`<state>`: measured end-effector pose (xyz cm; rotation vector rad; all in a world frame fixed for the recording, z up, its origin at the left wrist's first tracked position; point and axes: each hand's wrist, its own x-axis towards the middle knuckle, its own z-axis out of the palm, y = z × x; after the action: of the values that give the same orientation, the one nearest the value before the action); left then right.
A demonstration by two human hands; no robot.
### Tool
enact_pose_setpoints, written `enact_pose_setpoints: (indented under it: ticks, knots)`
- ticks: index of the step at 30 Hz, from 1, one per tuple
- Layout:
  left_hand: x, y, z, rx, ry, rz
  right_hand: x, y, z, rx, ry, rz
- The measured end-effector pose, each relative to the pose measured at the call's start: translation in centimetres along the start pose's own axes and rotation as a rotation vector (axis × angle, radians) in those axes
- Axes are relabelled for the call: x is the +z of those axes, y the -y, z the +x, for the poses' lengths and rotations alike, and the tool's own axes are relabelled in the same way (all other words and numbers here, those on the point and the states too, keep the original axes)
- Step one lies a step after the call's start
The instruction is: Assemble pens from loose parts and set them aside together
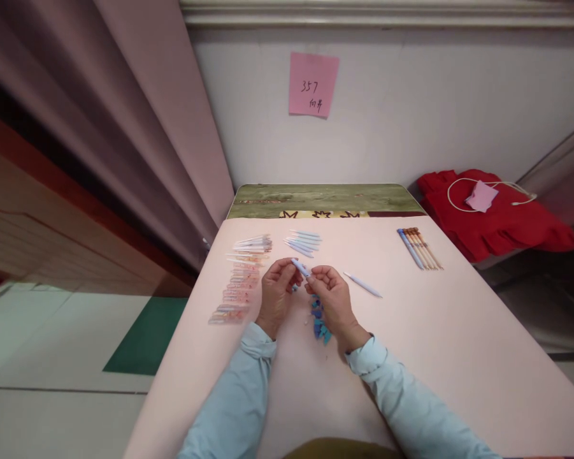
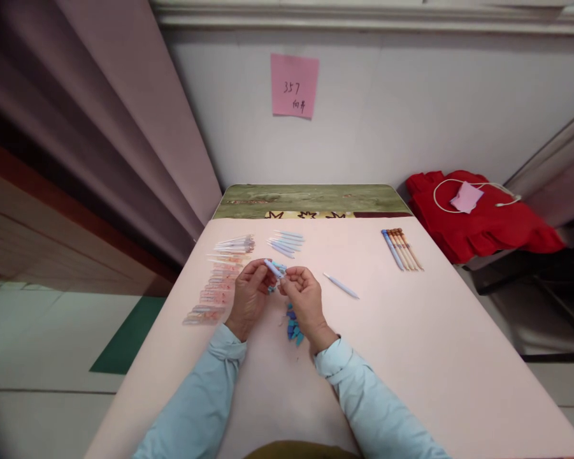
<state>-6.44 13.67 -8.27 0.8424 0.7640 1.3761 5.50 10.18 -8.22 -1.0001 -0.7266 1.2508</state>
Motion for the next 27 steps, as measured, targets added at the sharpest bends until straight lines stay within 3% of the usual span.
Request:
enact_pose_setpoints:
  ticks: [7,11,16,18,22,27]
  knots:
    - [-0.4,-0.2,0.2,-0.065,-0.032,0.053,0.2,0.4,-0.3,-0.081,0.007,-0.146]
    - [-0.6,-0.8,0.5,-0.045,-0.038,-0.045,-0.9,1.7,0.6,-0.139,-0.001,-0.243]
    - [-1.6,-1.6,1.3,-0.021,-0.097,-0.242,-4.5,3.6,2.8,-0.293,-0.251,-0.360]
    - [-2.0,-1.8,1.5,-0.048,-0.105,-0.295,-5.9,3.8,3.4,-0.312,-0.289,-0.466]
    - [-2.2,-1.8,1.6,-0.098,-0.123,-0.336,-7.2,3.4,3.7,-0.323,-0.243,-0.751]
    - [-1.9,-1.5,1.4,-0.100,-0.127,-0.300,-6.6,2.2,3.6,-0.451,-0.143,-1.058]
